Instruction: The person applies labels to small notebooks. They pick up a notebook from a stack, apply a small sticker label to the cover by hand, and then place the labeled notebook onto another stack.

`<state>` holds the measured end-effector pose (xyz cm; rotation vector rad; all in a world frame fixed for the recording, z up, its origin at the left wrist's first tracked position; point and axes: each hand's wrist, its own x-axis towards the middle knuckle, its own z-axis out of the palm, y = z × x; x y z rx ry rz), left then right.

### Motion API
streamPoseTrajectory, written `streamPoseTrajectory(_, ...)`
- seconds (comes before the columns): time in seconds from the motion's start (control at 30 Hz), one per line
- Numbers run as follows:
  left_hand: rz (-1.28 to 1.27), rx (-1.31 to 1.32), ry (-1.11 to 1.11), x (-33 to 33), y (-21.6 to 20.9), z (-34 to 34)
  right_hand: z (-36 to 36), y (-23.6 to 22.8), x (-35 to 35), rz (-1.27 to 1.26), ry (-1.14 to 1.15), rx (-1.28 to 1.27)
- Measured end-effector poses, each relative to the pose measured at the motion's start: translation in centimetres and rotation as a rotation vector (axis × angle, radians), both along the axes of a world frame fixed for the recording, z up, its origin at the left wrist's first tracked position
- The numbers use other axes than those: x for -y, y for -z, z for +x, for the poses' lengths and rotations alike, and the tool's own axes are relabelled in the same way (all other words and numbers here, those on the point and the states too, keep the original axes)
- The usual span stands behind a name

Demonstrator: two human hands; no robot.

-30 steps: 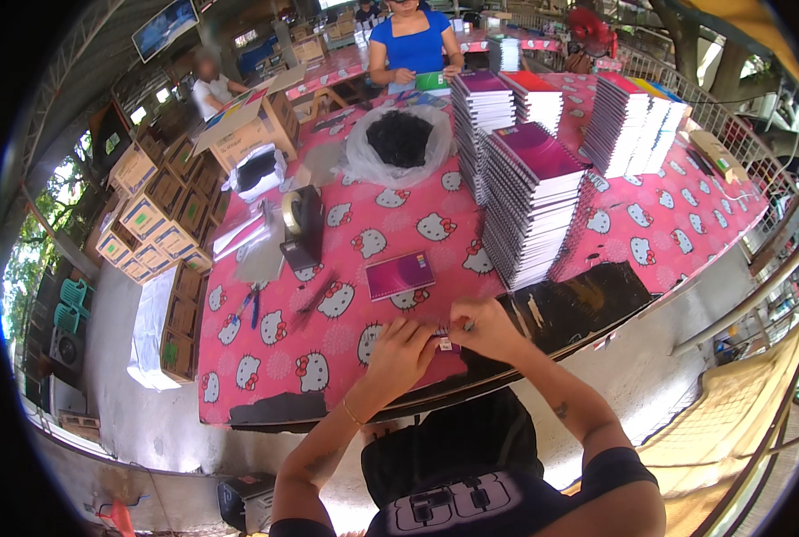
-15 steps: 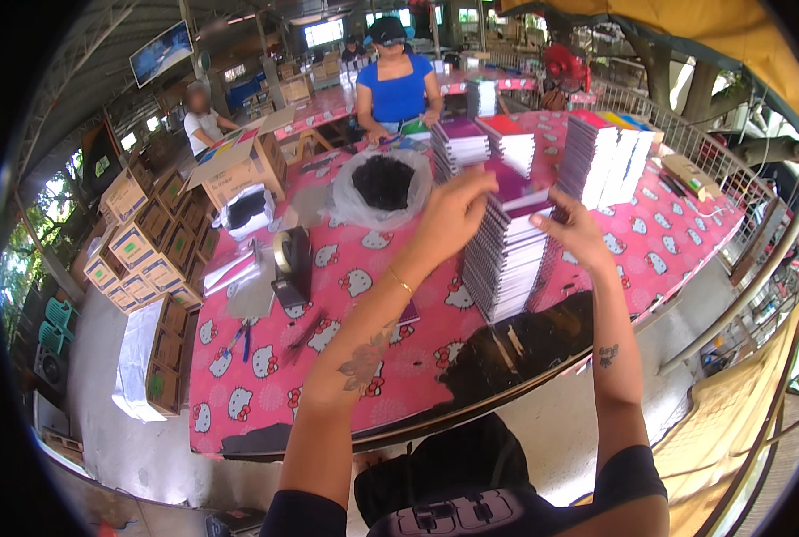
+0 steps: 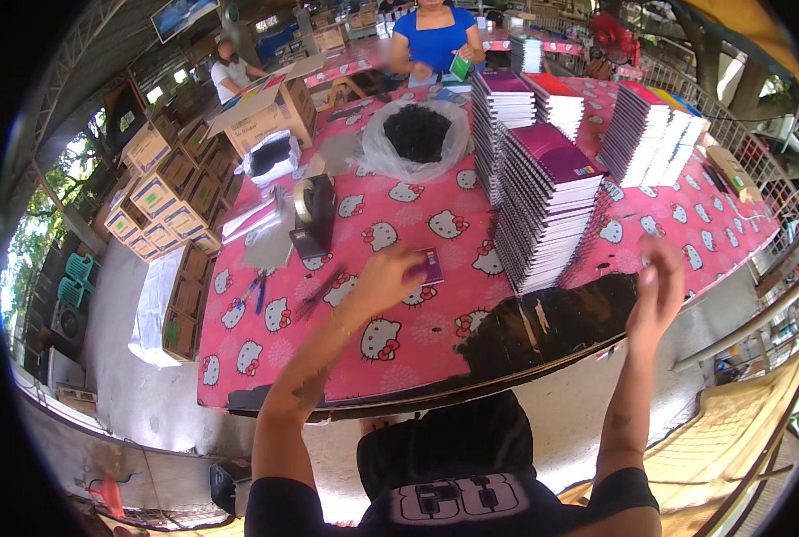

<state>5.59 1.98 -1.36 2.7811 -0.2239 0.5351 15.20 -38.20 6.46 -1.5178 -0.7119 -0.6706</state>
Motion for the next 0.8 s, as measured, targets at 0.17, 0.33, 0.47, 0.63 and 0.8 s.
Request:
streamPoseTrajectory(0.17, 0.297, 0.212, -0.08, 0.5, 7.2, -3.1, -3.9, 4.4, -7.5, -0.274, -0.434, -0.122)
streamPoseTrajectory(0.33, 0.079, 0.199, -0.072, 6.4, 2.1, -4.5, -4.5, 8.2, -13.2, -0.266, -0.311, -0.058)
streamPoseTrajectory(0.47, -0.083, 0.352, 0.061, 7.4, 0.4, -5.5, -3.5, 16.0, -13.0, -0.396, -0.617, -0.488)
streamPoseTrajectory(0.63, 0.146, 0.14, -0.782, -8.9, 5.7, -7.8, -5.4, 14.8, -14.1, -0.018, -0.714, -0.594)
streamPoseTrajectory(0.8, 0.142, 0.491, -0.713, -8.3, 6.9, -8.0, -5.7, 14.6, -14.9, -0.192, -0.804, -0.721)
